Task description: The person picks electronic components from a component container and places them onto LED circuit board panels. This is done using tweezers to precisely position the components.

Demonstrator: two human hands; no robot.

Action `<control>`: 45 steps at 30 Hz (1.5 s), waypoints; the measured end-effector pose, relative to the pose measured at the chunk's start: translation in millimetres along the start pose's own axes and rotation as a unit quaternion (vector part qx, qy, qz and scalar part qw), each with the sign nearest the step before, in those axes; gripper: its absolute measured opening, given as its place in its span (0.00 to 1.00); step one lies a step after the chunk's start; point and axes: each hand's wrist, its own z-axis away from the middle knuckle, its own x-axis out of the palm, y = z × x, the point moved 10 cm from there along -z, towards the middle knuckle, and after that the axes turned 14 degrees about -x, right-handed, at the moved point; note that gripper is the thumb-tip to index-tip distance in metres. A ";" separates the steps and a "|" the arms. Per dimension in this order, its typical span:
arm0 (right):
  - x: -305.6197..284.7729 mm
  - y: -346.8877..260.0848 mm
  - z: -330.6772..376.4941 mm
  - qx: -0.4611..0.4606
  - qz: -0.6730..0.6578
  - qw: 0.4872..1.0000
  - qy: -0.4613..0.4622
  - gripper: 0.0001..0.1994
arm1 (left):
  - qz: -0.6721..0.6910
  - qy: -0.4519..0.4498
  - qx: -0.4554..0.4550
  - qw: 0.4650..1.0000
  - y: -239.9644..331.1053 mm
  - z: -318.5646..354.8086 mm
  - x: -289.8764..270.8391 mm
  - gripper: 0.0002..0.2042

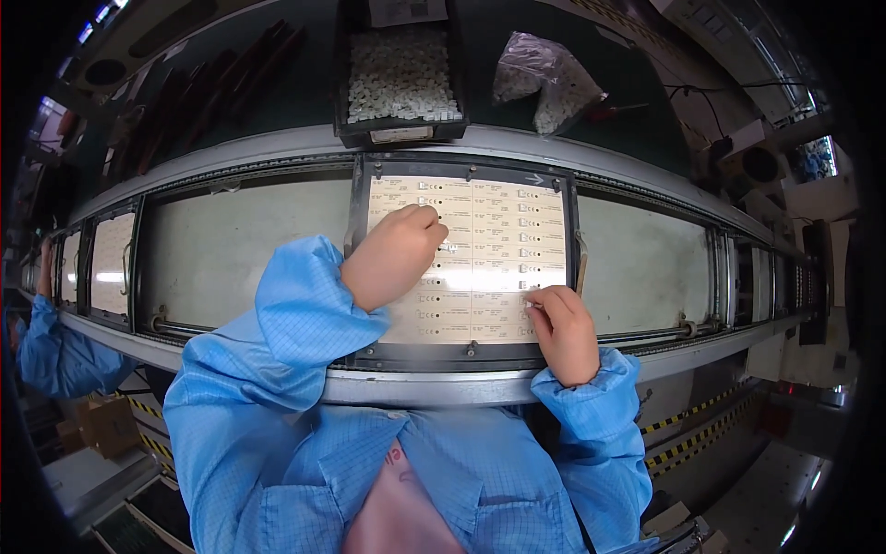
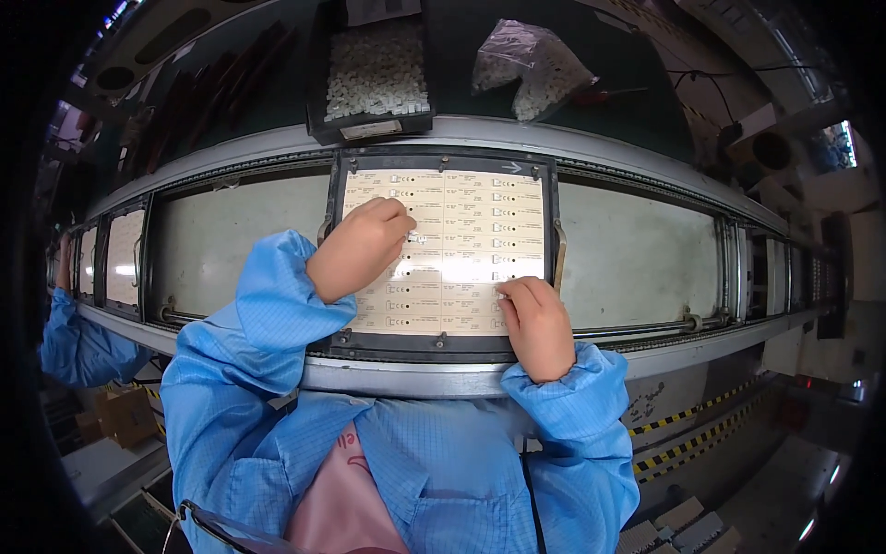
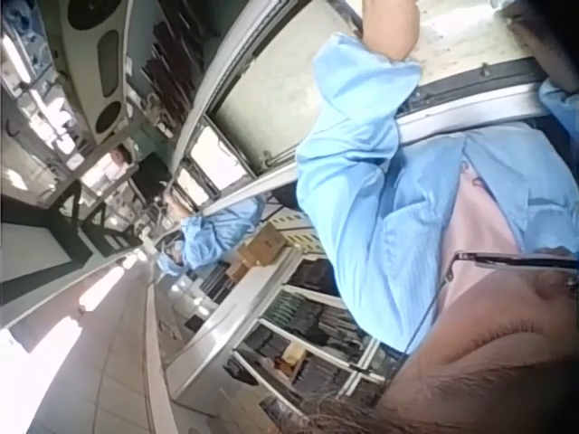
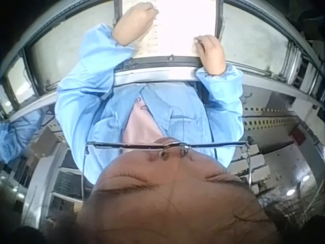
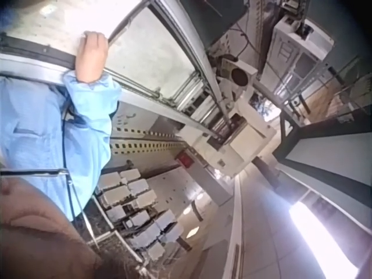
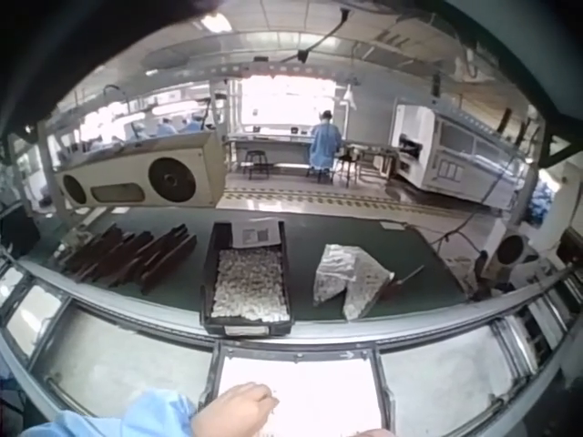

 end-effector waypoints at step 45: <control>-36.4 5.5 -19.3 0.062 -0.024 0.998 0.022 0.09 | -0.021 -0.098 -0.027 0.995 20.3 41.3 8.0 0.06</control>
